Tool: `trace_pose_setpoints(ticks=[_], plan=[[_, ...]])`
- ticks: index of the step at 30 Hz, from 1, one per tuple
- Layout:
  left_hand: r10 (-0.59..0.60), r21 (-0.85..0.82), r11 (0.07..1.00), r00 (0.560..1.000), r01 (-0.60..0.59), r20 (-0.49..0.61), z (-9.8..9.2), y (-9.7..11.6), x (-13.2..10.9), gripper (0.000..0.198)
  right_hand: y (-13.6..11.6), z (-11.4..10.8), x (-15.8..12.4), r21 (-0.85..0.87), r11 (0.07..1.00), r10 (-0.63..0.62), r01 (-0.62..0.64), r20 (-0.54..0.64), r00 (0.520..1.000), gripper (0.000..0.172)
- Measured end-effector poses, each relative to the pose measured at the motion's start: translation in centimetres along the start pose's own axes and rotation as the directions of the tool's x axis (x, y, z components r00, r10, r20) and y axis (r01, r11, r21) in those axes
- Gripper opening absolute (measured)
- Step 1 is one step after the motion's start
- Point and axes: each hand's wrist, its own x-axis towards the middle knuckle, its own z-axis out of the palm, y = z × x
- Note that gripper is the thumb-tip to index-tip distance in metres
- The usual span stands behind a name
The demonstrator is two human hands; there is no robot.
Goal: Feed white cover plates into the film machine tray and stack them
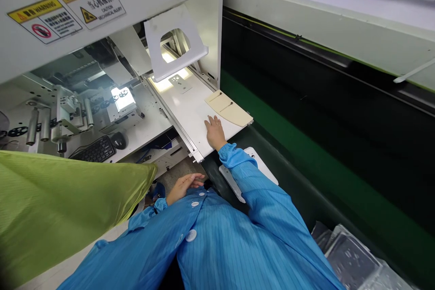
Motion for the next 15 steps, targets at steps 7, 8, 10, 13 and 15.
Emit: trace_pose_setpoints(ticks=[7, 8, 10, 13, 15], plan=[[-0.004, -0.019, 1.000, 1.000, 0.004, 0.005, -0.14, 0.04, 0.11, 0.064, -0.31, -0.46, -0.03, -0.003, 0.999, 0.034, -0.034, 0.038, 0.999, 0.050], [-0.006, -0.022, 1.000, 1.000, 0.006, 0.004, -0.15, 0.04, 0.14, 0.065, -0.29, -0.43, -0.03, 0.008, 0.999, 0.034, -0.034, 0.033, 0.999, 0.050], [-0.009, -0.026, 1.000, 1.000, 0.009, 0.004, -0.17, 0.01, 0.18, 0.065, -0.21, -0.34, -0.04, 0.030, 0.999, 0.031, -0.031, 0.020, 0.999, 0.049], [-0.007, -0.030, 1.000, 1.000, 0.007, 0.006, -0.18, -0.09, 0.23, 0.064, -0.11, -0.16, -0.03, 0.054, 0.998, 0.029, -0.030, 0.006, 1.000, 0.049], [-0.003, -0.031, 1.000, 1.000, 0.003, 0.006, -0.19, -0.19, 0.24, 0.063, -0.06, -0.05, -0.04, 0.065, 0.997, 0.031, -0.031, 0.001, 1.000, 0.048]])
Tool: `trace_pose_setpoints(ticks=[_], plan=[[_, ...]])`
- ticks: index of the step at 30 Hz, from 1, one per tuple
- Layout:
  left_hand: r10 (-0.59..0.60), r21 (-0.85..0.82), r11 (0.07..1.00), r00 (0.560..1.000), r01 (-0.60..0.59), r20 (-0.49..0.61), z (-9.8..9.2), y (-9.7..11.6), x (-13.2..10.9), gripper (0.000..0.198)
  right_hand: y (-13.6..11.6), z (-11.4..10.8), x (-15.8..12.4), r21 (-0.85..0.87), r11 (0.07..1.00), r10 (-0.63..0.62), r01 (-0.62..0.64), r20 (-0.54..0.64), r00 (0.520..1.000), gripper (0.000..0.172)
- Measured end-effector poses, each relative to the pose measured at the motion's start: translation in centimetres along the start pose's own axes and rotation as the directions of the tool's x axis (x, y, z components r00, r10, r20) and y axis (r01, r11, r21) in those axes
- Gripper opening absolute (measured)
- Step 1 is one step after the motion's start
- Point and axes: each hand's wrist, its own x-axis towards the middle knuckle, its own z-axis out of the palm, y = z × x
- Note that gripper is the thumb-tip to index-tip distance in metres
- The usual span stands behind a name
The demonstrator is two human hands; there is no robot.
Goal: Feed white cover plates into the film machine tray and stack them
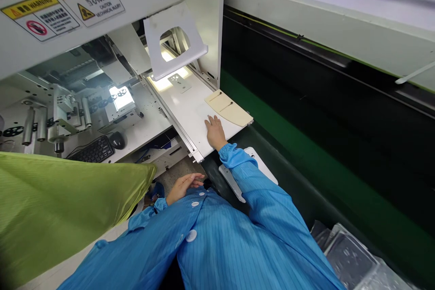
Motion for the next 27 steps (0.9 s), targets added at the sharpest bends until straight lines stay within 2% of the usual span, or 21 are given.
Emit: trace_pose_setpoints(ticks=[12, 27], plan=[[0.002, 0.000, 1.000, 1.000, -0.002, 0.007, 0.0, 0.0, 0.0, 0.061, 1.0, 0.6, -0.7, 0.021, 1.000, -0.009, 0.010, -0.083, 0.997, 0.041], [0.009, 0.012, 1.000, 1.000, -0.009, 0.002, 0.1, 0.1, -0.3, 0.060, 1.0, 0.7, -0.5, -0.007, 1.000, -0.008, 0.007, -0.090, 0.996, 0.041]])
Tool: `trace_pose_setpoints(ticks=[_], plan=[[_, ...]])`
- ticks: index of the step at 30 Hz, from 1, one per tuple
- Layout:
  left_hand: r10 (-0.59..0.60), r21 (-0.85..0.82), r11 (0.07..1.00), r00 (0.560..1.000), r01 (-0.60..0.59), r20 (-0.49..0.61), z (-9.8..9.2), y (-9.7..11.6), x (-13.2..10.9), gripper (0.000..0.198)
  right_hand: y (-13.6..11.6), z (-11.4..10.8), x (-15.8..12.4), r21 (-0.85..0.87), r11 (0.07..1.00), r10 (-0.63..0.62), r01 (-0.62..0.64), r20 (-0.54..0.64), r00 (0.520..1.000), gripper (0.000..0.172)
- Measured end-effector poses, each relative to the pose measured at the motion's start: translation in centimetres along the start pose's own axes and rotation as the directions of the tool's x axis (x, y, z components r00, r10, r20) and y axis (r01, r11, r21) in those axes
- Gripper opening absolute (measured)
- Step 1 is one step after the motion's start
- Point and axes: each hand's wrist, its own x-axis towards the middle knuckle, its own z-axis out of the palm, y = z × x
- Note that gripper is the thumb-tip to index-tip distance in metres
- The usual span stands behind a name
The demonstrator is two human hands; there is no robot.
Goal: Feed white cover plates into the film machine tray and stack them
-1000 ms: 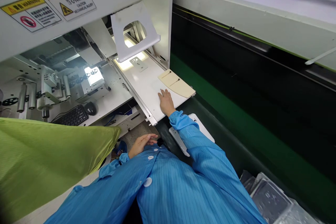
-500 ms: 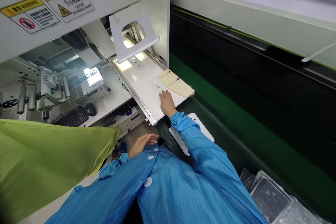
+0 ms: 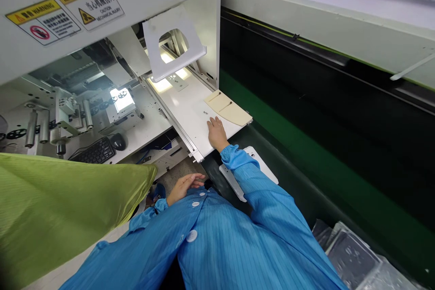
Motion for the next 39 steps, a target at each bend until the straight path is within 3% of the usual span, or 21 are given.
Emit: trace_pose_setpoints(ticks=[6, 13, 34, 39], plan=[[-0.002, 0.007, 1.000, 1.000, 0.002, -0.011, 0.1, 0.5, -0.2, 0.063, -0.4, -0.5, 0.4, -0.003, 1.000, 0.007, -0.007, 0.004, 1.000, 0.040], [-0.010, 0.030, 0.999, 1.000, 0.011, -0.008, -0.1, 0.7, -0.2, 0.063, -1.1, -1.3, -0.3, -0.023, 0.988, -0.150, 0.151, 0.021, 0.988, 0.036], [-0.004, 0.047, 0.999, 1.000, 0.004, -0.006, 0.1, 1.1, -0.1, 0.064, -1.5, -1.5, -0.3, 0.037, 0.995, -0.097, 0.094, 0.065, 0.993, 0.039], [0.003, 0.031, 1.000, 1.000, -0.003, -0.014, 0.0, 0.6, 0.2, 0.061, -1.7, -3.1, -2.7, 0.157, 0.982, -0.103, 0.109, -0.045, 0.994, 0.036]])
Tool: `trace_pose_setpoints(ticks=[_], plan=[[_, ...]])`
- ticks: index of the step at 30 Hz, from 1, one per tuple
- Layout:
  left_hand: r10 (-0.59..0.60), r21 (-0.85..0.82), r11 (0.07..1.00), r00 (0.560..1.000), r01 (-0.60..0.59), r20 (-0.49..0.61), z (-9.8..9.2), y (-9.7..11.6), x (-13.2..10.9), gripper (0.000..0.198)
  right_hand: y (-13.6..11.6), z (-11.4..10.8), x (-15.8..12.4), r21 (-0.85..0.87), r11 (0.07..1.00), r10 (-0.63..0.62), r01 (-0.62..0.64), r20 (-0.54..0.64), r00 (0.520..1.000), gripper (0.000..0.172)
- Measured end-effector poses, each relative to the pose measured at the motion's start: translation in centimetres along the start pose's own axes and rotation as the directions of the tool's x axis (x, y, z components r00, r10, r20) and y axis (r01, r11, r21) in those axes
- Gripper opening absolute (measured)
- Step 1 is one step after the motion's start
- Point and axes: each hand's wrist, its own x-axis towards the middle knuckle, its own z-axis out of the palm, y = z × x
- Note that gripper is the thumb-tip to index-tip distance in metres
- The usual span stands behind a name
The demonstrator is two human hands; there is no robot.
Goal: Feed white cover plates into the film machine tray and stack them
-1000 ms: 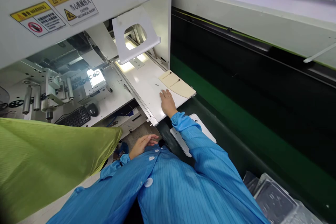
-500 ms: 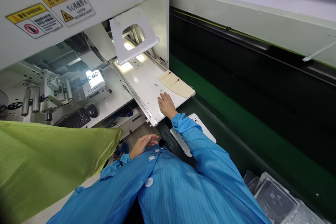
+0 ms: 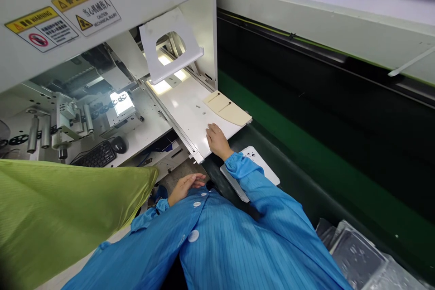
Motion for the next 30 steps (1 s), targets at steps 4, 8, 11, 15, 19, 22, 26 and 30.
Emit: trace_pose_setpoints(ticks=[4, 8, 11, 15, 19, 22, 26, 30], plan=[[-0.005, -0.016, 1.000, 1.000, 0.005, 0.010, 0.0, -0.1, 0.2, 0.060, -0.5, -2.6, -5.6, 0.073, 0.996, 0.069, -0.057, -0.169, 0.983, 0.032], [-0.009, 0.006, 1.000, 0.998, 0.009, 0.058, 0.2, 0.3, 0.4, 0.056, 0.0, -4.2, -13.5, 0.033, 0.964, 0.265, -0.264, -0.169, 0.949, 0.031], [-0.005, 0.023, 1.000, 0.996, 0.004, 0.084, 0.7, 0.4, 0.4, 0.054, 0.1, -4.2, -18.7, -0.041, 0.941, 0.333, -0.337, -0.079, 0.940, 0.031], [-0.014, 0.041, 0.999, 0.993, 0.009, 0.118, 1.6, 0.6, 0.5, 0.054, -0.6, -3.2, -22.1, -0.186, 0.919, 0.362, -0.348, 0.047, 0.931, 0.030], [-0.024, 0.071, 0.997, 0.985, 0.012, 0.171, 2.2, 1.0, 0.3, 0.051, -1.0, -1.9, -22.1, -0.340, 0.845, 0.470, -0.413, 0.106, 0.876, 0.039], [-0.018, 0.086, 0.996, 0.984, 0.003, 0.178, 2.4, 1.2, 0.0, 0.051, -0.8, -1.4, -21.5, -0.363, 0.822, 0.510, -0.438, 0.129, 0.850, 0.037], [-0.015, 0.100, 0.995, 0.985, -0.002, 0.170, 2.2, 1.3, -0.2, 0.051, -0.6, -1.4, -21.1, -0.359, 0.819, 0.521, -0.448, 0.138, 0.842, 0.033], [-0.010, 0.094, 0.996, 0.988, -0.004, 0.156, 2.0, 1.2, -0.4, 0.052, -0.6, -1.5, -21.0, -0.374, 0.824, 0.509, -0.426, 0.156, 0.847, 0.035]])
